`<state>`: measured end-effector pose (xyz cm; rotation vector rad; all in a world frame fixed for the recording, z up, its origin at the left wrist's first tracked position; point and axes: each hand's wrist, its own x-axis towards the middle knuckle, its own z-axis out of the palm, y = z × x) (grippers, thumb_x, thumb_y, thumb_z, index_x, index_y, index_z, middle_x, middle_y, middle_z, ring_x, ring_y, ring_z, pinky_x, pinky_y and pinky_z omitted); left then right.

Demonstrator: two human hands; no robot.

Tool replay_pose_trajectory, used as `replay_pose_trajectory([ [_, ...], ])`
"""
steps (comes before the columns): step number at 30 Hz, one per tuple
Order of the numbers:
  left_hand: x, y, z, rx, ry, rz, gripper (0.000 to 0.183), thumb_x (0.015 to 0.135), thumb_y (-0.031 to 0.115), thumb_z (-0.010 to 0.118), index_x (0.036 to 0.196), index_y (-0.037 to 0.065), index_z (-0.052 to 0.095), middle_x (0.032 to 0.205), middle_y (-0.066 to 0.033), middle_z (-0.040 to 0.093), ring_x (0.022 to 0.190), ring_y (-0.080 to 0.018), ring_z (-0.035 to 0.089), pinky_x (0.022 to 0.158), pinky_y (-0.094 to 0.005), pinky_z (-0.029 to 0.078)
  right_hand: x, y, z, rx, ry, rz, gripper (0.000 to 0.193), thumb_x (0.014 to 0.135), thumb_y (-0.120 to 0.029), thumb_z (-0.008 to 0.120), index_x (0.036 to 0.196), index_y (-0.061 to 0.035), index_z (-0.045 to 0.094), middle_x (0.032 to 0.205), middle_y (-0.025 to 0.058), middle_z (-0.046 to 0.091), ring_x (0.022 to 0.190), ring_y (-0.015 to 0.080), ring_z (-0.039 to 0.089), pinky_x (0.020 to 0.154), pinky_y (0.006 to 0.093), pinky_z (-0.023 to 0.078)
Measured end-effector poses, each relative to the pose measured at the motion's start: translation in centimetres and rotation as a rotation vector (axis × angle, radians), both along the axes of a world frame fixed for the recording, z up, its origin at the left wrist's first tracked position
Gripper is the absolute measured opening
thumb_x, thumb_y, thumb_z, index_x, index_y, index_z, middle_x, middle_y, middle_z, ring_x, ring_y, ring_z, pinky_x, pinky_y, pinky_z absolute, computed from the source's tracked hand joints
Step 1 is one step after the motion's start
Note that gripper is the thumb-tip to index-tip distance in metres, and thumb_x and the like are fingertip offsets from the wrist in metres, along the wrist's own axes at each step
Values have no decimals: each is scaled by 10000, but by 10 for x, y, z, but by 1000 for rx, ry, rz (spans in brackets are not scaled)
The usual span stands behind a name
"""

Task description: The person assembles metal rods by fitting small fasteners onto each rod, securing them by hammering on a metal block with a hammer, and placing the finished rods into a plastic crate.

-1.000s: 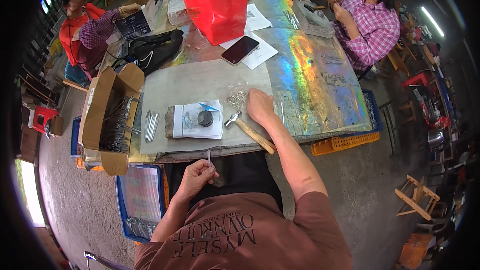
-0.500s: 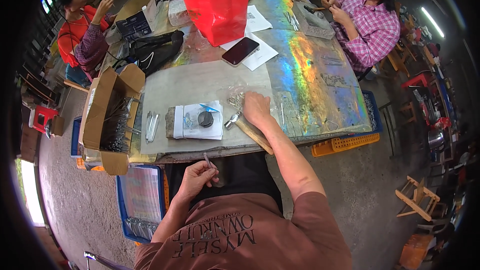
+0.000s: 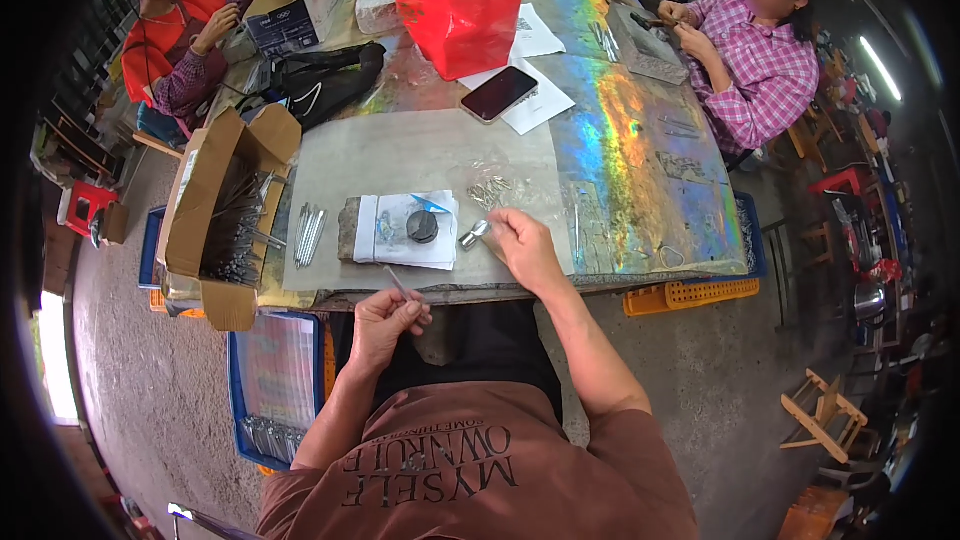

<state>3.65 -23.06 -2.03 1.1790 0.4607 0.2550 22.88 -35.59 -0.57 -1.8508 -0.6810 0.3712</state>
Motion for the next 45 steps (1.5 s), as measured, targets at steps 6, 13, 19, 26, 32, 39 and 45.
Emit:
replay_pose_trajectory([
  [6,17,-1,13,-93,-151,117,139,812,82,565,913,-12,550,801,-108,608,674,-148,592,561,-225,482,-47,-6,5,437,502,251,166,835,-33,496,994,-3,461,744,-1,504,691,58,473,648,204,405],
  [13,25,-7,21,-282,-256,221,139,817,101,567,905,-4,545,833,-104,607,671,-150,592,567,-218,481,-72,-3,5,464,574,334,156,837,11,482,980,-21,429,780,5,499,700,53,471,655,200,416],
  [19,22,-11,16,-309,-255,211,142,815,102,569,907,-4,546,833,-104,606,682,-153,596,572,-219,482,-79,0,7,452,586,340,161,838,11,484,984,-26,425,801,3,502,717,49,474,655,202,421],
  [26,19,-17,11,-246,-249,228,112,812,98,571,878,10,550,796,-104,608,617,-126,565,541,-211,452,-86,2,5,464,565,282,172,832,11,496,975,-32,409,774,16,507,705,56,486,644,203,423],
  [32,22,-18,11,-150,-223,282,103,814,100,572,861,10,553,782,-97,612,563,-93,509,512,-197,421,-88,6,0,415,514,138,156,838,-21,504,953,-17,398,714,55,553,628,80,498,602,207,418],
  [39,26,-14,14,-174,-236,331,107,828,114,558,851,10,555,772,-67,608,612,-108,556,500,-196,424,-78,-2,5,422,444,108,122,841,-66,514,922,-8,444,705,71,568,640,103,533,589,239,422],
  [45,32,14,8,-89,-236,383,105,829,107,552,858,6,549,768,-76,605,631,-120,577,484,-190,431,-24,-36,9,-266,-635,32,150,769,-156,567,802,-18,517,726,143,568,675,324,550,591,396,434],
])
